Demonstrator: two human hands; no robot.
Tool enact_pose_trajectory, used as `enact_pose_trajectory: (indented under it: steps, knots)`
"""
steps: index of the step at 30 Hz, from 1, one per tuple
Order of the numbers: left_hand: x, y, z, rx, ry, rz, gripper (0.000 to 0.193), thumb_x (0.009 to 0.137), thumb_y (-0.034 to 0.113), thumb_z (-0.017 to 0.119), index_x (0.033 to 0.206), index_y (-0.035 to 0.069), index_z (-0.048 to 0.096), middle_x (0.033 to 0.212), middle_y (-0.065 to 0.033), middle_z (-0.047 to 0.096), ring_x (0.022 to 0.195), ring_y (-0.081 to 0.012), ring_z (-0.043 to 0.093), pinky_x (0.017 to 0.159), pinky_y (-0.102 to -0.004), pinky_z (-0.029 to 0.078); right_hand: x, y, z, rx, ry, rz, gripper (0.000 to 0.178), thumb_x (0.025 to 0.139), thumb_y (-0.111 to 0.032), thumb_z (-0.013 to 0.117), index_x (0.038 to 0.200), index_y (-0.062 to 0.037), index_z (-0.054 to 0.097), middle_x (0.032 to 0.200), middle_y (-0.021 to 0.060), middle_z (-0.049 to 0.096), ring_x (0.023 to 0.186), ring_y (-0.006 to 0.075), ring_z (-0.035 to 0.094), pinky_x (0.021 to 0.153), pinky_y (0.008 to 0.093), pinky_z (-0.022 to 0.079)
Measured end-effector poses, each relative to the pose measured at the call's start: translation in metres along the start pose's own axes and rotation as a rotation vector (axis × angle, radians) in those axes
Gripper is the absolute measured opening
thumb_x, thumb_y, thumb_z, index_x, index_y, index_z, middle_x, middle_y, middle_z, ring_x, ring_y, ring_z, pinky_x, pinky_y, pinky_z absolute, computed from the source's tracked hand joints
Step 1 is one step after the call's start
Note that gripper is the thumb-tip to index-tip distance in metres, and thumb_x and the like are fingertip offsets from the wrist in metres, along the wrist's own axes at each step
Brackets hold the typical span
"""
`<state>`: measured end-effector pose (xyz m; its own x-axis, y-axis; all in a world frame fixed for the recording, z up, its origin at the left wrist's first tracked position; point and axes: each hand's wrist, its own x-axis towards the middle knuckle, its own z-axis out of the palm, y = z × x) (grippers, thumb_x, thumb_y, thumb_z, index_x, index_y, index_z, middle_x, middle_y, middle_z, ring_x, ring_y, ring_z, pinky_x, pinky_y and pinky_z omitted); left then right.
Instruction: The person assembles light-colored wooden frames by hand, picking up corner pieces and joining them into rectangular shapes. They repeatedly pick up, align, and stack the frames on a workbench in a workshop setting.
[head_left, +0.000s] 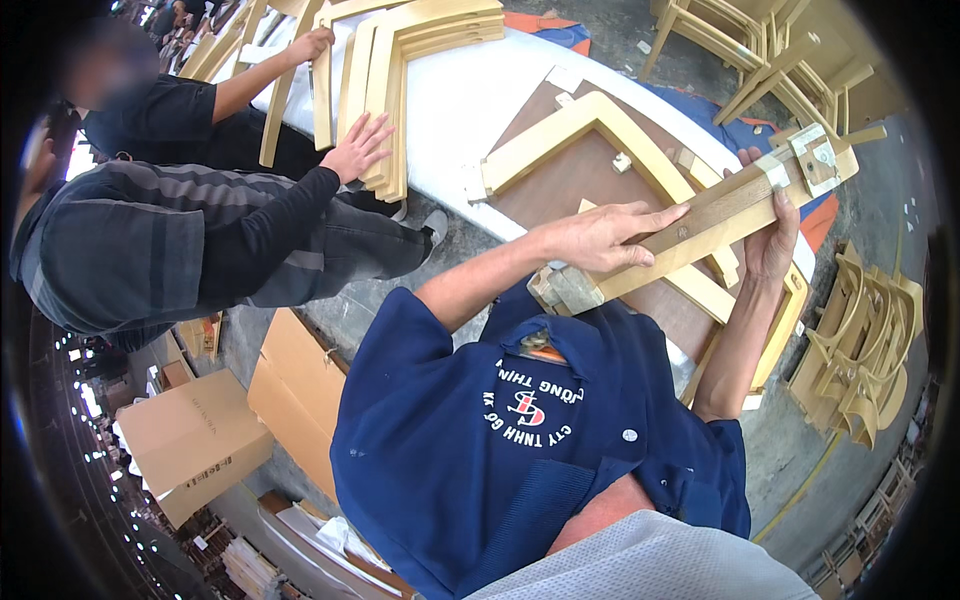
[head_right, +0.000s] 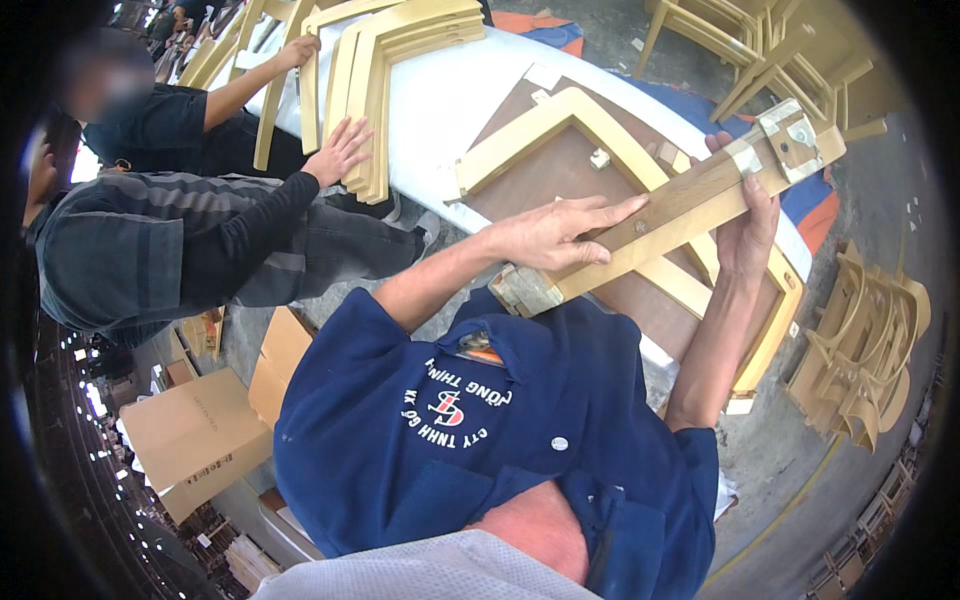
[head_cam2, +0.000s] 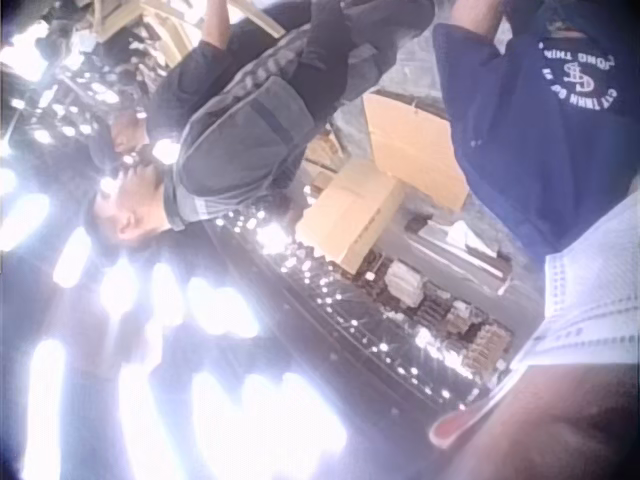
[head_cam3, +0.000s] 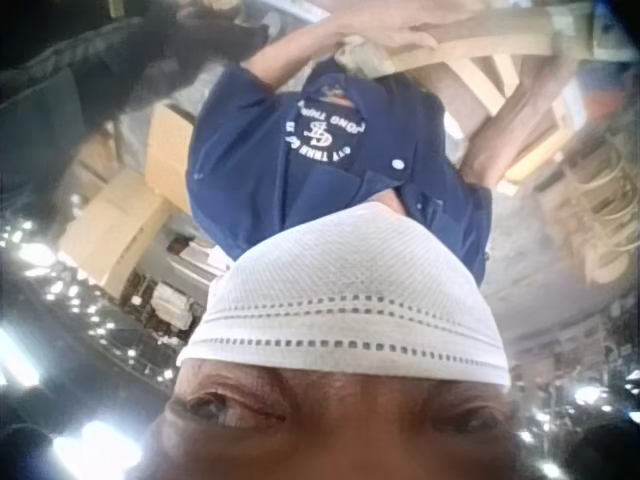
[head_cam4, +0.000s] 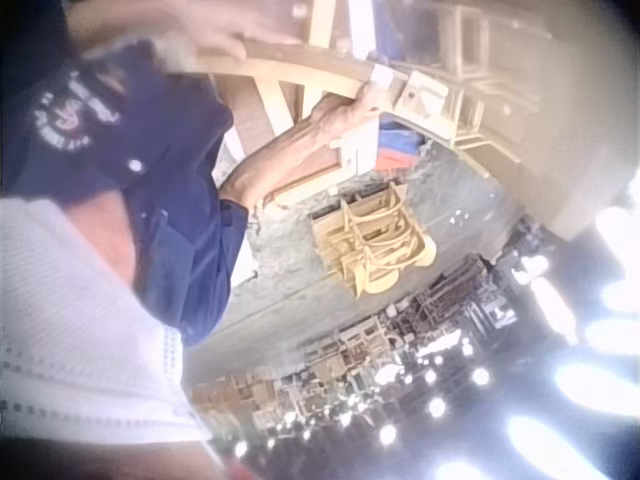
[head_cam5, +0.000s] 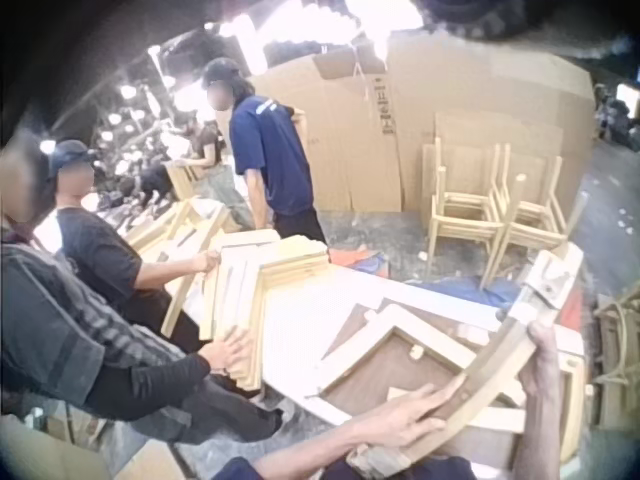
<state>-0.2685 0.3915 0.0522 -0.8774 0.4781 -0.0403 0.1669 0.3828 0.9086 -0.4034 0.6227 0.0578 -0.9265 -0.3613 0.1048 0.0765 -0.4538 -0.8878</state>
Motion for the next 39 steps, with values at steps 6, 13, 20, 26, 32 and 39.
enact_pose_trajectory:
  steps: [6, 13, 20, 26, 32, 39]
  knots:
    - [0.02, -0.019, 0.008, -0.101, 0.025, 0.191, 0.072, 0.091, 0.022, 0.065, 0.153, 0.015, 0.03, 0.14, -0.0183, 0.05, 0.125, -0.0348, 0.052, 0.101, -0.0402, 0.045, -0.002, -0.01, 0.0, 0.033, 0.107, -0.006, 0.061, 0.09, -0.024, 0.063, 0.136, 0.0053, 0.038, 0.125, 0.0262, 0.055, 0.123, 0.0402, 0.053, 0.098, 0.057, 0.05]
    - [0.055, -0.03, 0.021, -0.388, -0.042, 0.006, 0.065, 0.092, 0.033, 0.065, 0.148, 0.013, 0.04, 0.119, -0.0067, 0.062, 0.109, -0.0156, 0.059, 0.091, -0.0317, 0.049, -0.025, -0.048, -0.017, -0.101, 0.227, -0.182, 0.053, 0.088, -0.017, 0.062, 0.129, 0.0101, 0.043, 0.114, 0.0244, 0.06, 0.106, 0.0353, 0.063, 0.094, 0.0538, 0.053]
    - [0.141, -0.229, 0.029, -0.581, 1.096, -0.823, 0.069, 0.083, 0.051, 0.071, 0.12, -0.005, 0.057, 0.088, -0.0166, 0.067, 0.062, -0.021, 0.063, 0.05, -0.0385, 0.051, -0.083, -0.094, -0.096, -0.191, 0.363, -0.287, 0.054, 0.094, -0.016, 0.054, 0.135, 0.0159, 0.04, 0.135, 0.0277, 0.049, 0.122, 0.0369, 0.054, 0.097, 0.0482, 0.051]
    - [0.217, -0.262, 0.015, -0.269, 1.115, -1.223, 0.099, 0.077, 0.05, 0.075, 0.136, -0.016, 0.031, 0.117, -0.0234, 0.062, 0.094, -0.0314, 0.069, 0.074, -0.0467, 0.06, -0.111, -0.124, -0.088, -0.288, 0.387, -0.474, 0.049, 0.09, -0.005, 0.059, 0.134, 0.0036, 0.04, 0.118, 0.018, 0.055, 0.107, 0.0261, 0.057, 0.091, 0.0446, 0.053]
    - [0.233, -0.211, 0.02, -0.197, 1.012, -1.203, 0.097, 0.074, 0.052, 0.075, 0.126, -0.016, 0.031, 0.118, -0.0256, 0.061, 0.107, -0.0329, 0.065, 0.09, -0.0366, 0.054, -0.131, -0.118, -0.123, -0.315, 0.612, -0.465, 0.052, 0.088, -0.01, 0.062, 0.131, 0.0074, 0.041, 0.117, 0.0189, 0.054, 0.106, 0.0265, 0.056, 0.088, 0.0433, 0.052]
    - [0.215, -0.14, -0.013, -0.177, 1.446, -0.524, 0.064, 0.071, 0.025, 0.073, 0.128, 0.003, 0.054, 0.128, -0.0205, 0.057, 0.114, -0.0343, 0.058, 0.101, -0.0403, 0.044, -0.133, -0.115, -0.149, -0.153, 0.486, -0.402, 0.051, 0.088, -0.014, 0.061, 0.13, 0.0098, 0.045, 0.123, 0.0197, 0.053, 0.112, 0.0279, 0.056, 0.097, 0.0479, 0.049]
